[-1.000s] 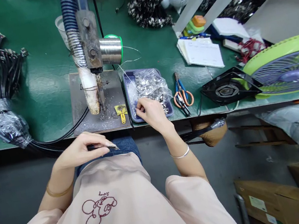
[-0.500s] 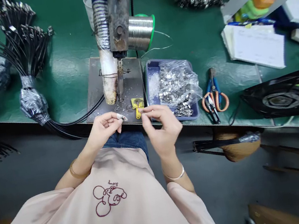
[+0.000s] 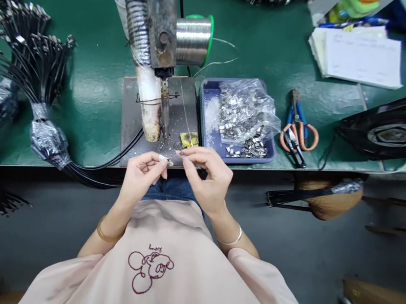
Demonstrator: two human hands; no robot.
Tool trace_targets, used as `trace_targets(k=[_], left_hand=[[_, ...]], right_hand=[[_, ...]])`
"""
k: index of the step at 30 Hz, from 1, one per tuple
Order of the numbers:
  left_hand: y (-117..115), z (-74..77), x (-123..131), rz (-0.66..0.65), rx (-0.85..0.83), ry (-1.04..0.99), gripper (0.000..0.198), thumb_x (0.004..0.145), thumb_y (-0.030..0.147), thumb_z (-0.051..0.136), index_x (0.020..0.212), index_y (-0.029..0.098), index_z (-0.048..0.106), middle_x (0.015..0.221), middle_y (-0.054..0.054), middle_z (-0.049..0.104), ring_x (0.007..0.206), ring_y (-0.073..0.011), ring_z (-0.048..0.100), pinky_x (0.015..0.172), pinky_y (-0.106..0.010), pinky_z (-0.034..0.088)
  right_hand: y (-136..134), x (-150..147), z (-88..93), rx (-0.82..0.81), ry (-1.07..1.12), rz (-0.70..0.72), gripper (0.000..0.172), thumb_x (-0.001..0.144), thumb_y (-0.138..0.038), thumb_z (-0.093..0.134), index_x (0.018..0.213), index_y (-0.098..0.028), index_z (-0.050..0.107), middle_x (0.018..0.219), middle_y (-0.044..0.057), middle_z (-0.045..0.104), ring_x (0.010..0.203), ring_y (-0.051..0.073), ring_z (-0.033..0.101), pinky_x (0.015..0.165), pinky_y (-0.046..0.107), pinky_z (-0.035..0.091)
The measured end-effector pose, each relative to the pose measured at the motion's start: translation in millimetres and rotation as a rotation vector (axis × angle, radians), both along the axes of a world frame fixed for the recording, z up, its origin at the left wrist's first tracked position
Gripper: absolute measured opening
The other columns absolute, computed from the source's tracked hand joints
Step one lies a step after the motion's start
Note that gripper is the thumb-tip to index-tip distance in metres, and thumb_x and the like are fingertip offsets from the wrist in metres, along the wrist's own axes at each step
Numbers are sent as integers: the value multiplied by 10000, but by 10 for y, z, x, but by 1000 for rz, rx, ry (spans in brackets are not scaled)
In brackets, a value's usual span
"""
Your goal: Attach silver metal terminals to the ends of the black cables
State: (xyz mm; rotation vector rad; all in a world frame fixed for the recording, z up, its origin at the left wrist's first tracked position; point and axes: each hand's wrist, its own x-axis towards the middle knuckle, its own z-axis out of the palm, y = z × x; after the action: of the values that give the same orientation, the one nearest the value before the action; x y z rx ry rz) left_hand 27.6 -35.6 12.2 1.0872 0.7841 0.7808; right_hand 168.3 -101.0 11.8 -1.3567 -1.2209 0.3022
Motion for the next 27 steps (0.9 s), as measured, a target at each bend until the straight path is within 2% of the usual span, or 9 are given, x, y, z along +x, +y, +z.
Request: trace_targets(k=[5, 11, 13, 15, 17, 19, 22, 24, 27], left_hand=[[-33, -47, -17, 66, 181, 35, 272, 787, 380, 780, 723, 138, 674, 639, -5, 651, 561, -86, 563, 553, -197, 466], [-52, -77, -63, 140, 643, 256, 141, 878, 204, 685, 755, 137, 701, 671, -7, 662, 532, -78, 472, 523, -209, 388], [-65, -72, -70, 162, 802, 305, 150, 901, 183, 664, 762, 142, 700, 686, -16, 679, 582, -96, 518, 595, -223, 429], [-90, -67, -67, 176, 874, 318, 165, 925, 174, 624, 779, 144, 693, 727, -33, 705, 652, -115, 580, 675, -238, 463], [-119, -58, -57, 150, 796, 295, 185, 944, 186, 582, 788, 145, 672, 731, -34, 705, 651, -115, 597, 671, -233, 466], [-134, -43, -49, 80, 586, 236, 209, 953, 236, 567, 776, 148, 635, 658, -6, 657, 573, -95, 557, 597, -216, 439], [-106, -11, -50, -39, 232, 51, 263, 916, 374, 639, 775, 155, 604, 575, 29, 589, 501, -75, 500, 526, -203, 401], [-61, 8, -56, -82, 71, -75, 309, 866, 442, 695, 794, 150, 625, 567, 27, 593, 496, -71, 495, 518, -203, 399], [5, 15, -55, -87, -54, -151, 306, 794, 425, 763, 742, 142, 660, 536, 36, 571, 485, -59, 467, 513, -198, 389]], right_hand=[[43, 15, 38, -197, 56, 143, 70, 862, -193, 705, 811, -231, 735, 910, 25, 738, 828, 153, 732, 672, 265, 627], [57, 14, 8, -216, 64, 145, 73, 848, -183, 692, 807, -231, 729, 918, 28, 735, 831, 145, 724, 701, 264, 633], [66, 25, -14, -223, 88, 177, 74, 841, -175, 688, 798, -225, 721, 922, 27, 731, 835, 143, 729, 710, 260, 634], [65, 15, -32, -208, 110, 207, 86, 840, -159, 679, 787, -220, 709, 925, 23, 727, 838, 142, 737, 713, 257, 634], [48, -24, -43, -168, 88, 182, 102, 849, -140, 667, 786, -215, 696, 944, 21, 725, 856, 147, 747, 729, 267, 636], [20, -78, -46, -99, -30, 88, 112, 857, -124, 668, 793, -214, 689, 969, 25, 727, 899, 162, 750, 787, 309, 638], [-14, -123, -48, -11, -220, -26, 107, 861, -118, 692, 833, -220, 702, 981, 29, 736, 940, 175, 740, 852, 354, 629], [-19, -112, -48, 2, -213, -41, 102, 889, -129, 675, 889, -225, 710, 975, 30, 739, 941, 171, 736, 819, 337, 629], [-16, -69, -38, 6, -108, -60, 133, 956, -142, 583, 956, -221, 691, 986, 36, 735, 936, 162, 741, 782, 314, 629]])
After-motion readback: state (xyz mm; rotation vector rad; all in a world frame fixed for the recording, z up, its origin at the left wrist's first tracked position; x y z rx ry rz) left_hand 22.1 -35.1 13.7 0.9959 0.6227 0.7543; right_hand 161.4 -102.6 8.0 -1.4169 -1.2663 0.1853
